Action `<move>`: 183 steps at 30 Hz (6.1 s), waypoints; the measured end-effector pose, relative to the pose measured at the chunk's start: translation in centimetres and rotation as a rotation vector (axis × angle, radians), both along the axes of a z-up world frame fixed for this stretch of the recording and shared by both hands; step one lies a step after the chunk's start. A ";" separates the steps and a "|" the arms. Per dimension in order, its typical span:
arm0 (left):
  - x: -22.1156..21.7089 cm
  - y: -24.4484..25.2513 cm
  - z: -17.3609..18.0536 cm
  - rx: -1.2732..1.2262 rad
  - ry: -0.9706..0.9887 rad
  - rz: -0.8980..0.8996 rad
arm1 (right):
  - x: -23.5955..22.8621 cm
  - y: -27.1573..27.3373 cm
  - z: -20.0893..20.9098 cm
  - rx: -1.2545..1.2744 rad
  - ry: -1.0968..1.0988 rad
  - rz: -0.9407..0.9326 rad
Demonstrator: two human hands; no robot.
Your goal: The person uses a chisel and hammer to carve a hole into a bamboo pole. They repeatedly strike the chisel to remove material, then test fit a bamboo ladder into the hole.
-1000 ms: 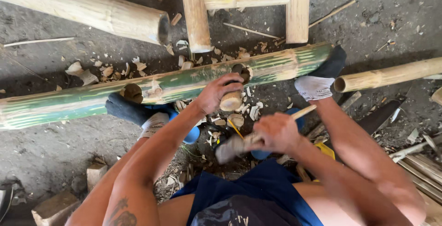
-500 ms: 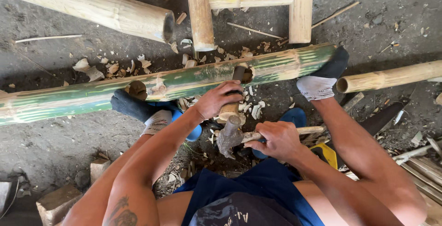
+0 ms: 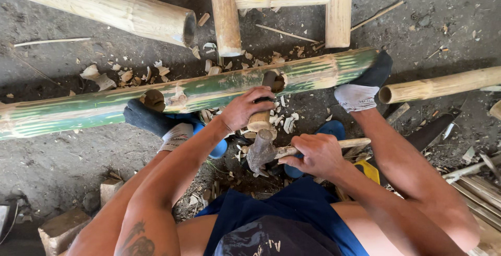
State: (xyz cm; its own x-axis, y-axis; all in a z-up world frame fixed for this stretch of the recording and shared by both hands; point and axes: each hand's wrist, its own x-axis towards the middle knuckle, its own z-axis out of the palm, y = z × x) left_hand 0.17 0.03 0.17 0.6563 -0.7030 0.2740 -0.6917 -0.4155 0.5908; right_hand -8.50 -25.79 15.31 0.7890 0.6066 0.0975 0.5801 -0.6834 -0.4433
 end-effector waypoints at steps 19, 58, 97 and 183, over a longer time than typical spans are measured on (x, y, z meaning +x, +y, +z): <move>3.0 1.1 1.8 -0.133 0.141 -0.037 | 3.7 2.1 2.5 -0.086 -0.049 -0.031; -0.4 -4.4 -1.1 0.123 -0.024 0.061 | 4.1 -7.0 -5.3 0.219 0.392 -0.683; 3.0 -5.8 3.8 -0.005 0.248 0.360 | 4.5 -2.2 -4.5 0.445 -0.028 -0.227; -3.5 22.4 7.8 -0.565 0.220 1.022 | 12.0 2.6 -11.5 0.694 0.390 -0.401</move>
State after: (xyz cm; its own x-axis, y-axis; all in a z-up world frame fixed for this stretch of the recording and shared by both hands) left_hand -3.35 22.45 7.95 0.9146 0.3581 0.1880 -0.0516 -0.3579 0.9323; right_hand 3.46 -23.18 3.77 0.9832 0.1814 0.0204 0.0763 -0.3068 -0.9487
